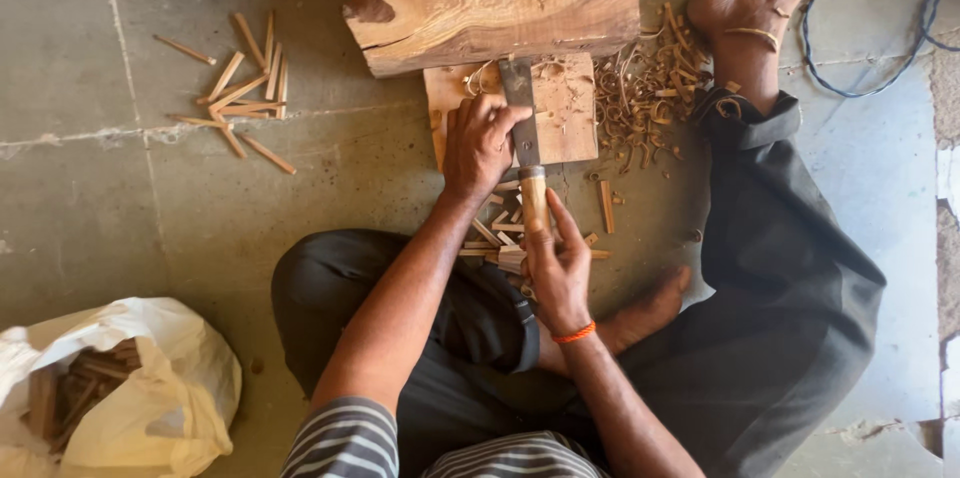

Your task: The person sits on the floor and uses a chisel to carve small wooden sticks. They repeatedly pick up sticks from a white sack, place them on a wooden block, and shave them with the chisel. The carved pieces are dropped onto the floor, accumulating in a pile.

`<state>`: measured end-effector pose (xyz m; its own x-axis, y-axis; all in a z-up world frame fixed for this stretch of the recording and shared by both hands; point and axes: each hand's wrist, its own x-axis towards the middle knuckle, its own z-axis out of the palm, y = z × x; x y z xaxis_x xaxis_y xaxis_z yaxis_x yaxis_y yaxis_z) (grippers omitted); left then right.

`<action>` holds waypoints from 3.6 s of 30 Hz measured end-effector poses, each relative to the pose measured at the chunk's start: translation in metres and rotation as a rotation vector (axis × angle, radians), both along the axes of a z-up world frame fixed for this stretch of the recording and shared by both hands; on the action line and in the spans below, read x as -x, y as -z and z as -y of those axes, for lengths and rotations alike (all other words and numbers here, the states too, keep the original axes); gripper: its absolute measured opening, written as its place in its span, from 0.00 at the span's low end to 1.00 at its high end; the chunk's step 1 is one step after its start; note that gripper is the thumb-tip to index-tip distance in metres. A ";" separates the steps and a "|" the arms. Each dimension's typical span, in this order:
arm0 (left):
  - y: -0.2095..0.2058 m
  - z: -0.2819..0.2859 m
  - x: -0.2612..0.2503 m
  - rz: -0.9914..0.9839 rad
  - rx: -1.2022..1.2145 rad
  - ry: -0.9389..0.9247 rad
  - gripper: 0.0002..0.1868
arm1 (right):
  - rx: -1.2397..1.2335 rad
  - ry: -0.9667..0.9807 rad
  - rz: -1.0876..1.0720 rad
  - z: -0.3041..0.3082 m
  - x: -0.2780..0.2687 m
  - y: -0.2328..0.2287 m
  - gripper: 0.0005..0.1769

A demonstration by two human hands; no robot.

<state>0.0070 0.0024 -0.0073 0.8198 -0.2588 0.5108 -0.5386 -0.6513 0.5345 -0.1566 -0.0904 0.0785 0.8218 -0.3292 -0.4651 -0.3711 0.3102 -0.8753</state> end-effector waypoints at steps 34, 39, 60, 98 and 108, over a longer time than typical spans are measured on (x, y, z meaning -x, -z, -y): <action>-0.074 -0.090 0.008 -0.554 1.302 -0.100 0.10 | 0.041 -0.052 -0.139 0.032 0.116 0.009 0.32; -0.089 -0.145 0.001 -0.454 1.149 -0.227 0.15 | 0.058 -0.056 -0.107 0.034 0.115 0.012 0.32; 0.013 0.098 -0.063 -0.483 -0.177 -0.025 0.07 | -0.176 -0.003 -0.155 0.047 0.112 0.000 0.33; -0.031 -0.075 0.070 -1.070 0.441 0.126 0.10 | -0.010 0.040 -0.138 0.079 0.103 -0.008 0.27; -0.049 -0.060 0.047 -0.855 0.648 0.009 0.12 | 0.050 0.043 -0.170 0.077 0.100 -0.001 0.27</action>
<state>-0.0405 0.0623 0.0413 0.9700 -0.1521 -0.1894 0.1746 -0.1058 0.9789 -0.2571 -0.1678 0.0790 0.7172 -0.3885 -0.5785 -0.5024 0.2869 -0.8156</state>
